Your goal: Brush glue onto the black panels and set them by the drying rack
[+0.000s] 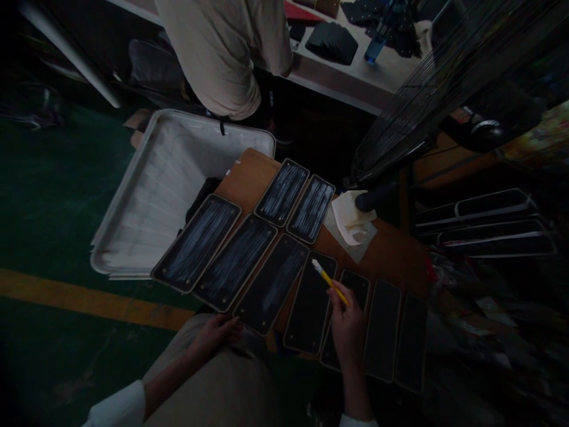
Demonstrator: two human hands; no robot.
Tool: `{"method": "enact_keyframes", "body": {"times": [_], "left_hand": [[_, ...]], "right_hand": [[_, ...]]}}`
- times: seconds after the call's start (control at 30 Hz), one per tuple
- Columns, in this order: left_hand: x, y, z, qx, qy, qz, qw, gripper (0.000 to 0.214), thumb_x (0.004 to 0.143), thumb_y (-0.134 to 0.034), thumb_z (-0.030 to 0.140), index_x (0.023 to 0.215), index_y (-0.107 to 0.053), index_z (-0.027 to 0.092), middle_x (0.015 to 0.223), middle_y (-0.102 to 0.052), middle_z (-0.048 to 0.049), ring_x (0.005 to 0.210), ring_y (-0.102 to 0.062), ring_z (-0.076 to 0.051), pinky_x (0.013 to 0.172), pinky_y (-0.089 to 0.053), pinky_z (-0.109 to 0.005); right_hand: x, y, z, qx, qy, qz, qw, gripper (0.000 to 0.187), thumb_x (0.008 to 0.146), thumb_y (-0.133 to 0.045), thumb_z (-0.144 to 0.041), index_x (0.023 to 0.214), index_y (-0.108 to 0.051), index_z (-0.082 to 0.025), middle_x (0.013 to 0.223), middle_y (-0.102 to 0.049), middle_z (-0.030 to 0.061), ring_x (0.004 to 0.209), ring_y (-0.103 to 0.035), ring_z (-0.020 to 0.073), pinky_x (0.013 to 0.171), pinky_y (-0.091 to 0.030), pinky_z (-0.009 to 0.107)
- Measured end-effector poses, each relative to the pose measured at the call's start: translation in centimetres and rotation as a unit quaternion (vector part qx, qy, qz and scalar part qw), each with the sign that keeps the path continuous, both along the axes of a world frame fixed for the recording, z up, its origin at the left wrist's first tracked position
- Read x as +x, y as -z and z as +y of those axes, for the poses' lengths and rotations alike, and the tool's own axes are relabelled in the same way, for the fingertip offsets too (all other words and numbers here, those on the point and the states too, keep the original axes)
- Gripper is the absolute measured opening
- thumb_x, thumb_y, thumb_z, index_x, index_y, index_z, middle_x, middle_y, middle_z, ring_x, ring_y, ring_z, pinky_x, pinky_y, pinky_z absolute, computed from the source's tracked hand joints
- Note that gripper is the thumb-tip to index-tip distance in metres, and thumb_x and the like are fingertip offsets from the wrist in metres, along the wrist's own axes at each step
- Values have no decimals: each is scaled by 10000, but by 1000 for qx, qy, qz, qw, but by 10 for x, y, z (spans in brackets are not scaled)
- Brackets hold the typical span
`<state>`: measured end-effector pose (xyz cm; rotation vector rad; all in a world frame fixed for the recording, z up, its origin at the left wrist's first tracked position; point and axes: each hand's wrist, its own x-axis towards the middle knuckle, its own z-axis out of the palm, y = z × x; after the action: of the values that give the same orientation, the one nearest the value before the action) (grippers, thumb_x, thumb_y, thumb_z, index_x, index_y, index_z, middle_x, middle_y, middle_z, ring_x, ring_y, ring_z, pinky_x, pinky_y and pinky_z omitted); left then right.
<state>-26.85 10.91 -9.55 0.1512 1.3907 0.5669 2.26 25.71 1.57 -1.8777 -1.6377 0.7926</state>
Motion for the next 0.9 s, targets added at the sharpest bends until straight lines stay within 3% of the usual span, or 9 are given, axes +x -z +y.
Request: {"method": "enact_keyframes", "body": {"times": [0.13,0.3,0.53,0.67,0.77,0.9], "left_hand": [[-4,-6,-1,17,-15,-38,999,422,674,-671,558,888,-586,204,810,-718,-54,757,-691,-233,734,-544,-327],[-6,-4,-3,11,-29,-43,999,373,674,-694,522,859,-587,216,780,-720,-34,744,-693,-229,724,-543,-323],[-5,-4,-3,7,-36,-47,998,264,703,-699,475,795,-611,244,747,-717,-8,761,-703,-229,736,-550,-336],[-6,-10,-1,14,-39,-58,997,253,716,-702,445,808,-624,223,745,-709,-12,721,-694,-209,720,-557,-333],[-7,-9,-1,14,-47,-63,997,271,710,-714,433,827,-619,208,757,-712,-22,696,-685,-196,698,-557,-323],[-6,-2,-2,3,-47,-59,997,259,707,-712,439,790,-617,213,735,-715,-24,696,-689,-203,685,-550,-322]], "right_hand": [[-40,0,-20,20,-77,5,997,301,944,-526,-443,1152,-648,-263,1057,-714,60,979,-689,227,864,-544,361],[-59,11,-8,70,-168,-49,982,263,984,-477,-367,1162,-634,-255,1053,-686,62,988,-670,205,853,-537,337],[-62,26,32,121,-196,-124,965,272,997,-463,-341,1161,-635,-209,1042,-681,70,951,-662,202,832,-524,338],[-63,34,39,127,-196,-142,962,279,996,-463,-341,1147,-643,-192,1056,-682,84,969,-661,214,855,-523,348],[-66,34,27,112,-202,-150,961,273,995,-468,-332,1148,-644,-191,1038,-679,80,953,-665,212,834,-527,337],[-73,25,-18,52,-234,-136,961,267,1000,-458,-295,1195,-618,-209,1051,-666,67,944,-666,190,809,-535,306]]}}
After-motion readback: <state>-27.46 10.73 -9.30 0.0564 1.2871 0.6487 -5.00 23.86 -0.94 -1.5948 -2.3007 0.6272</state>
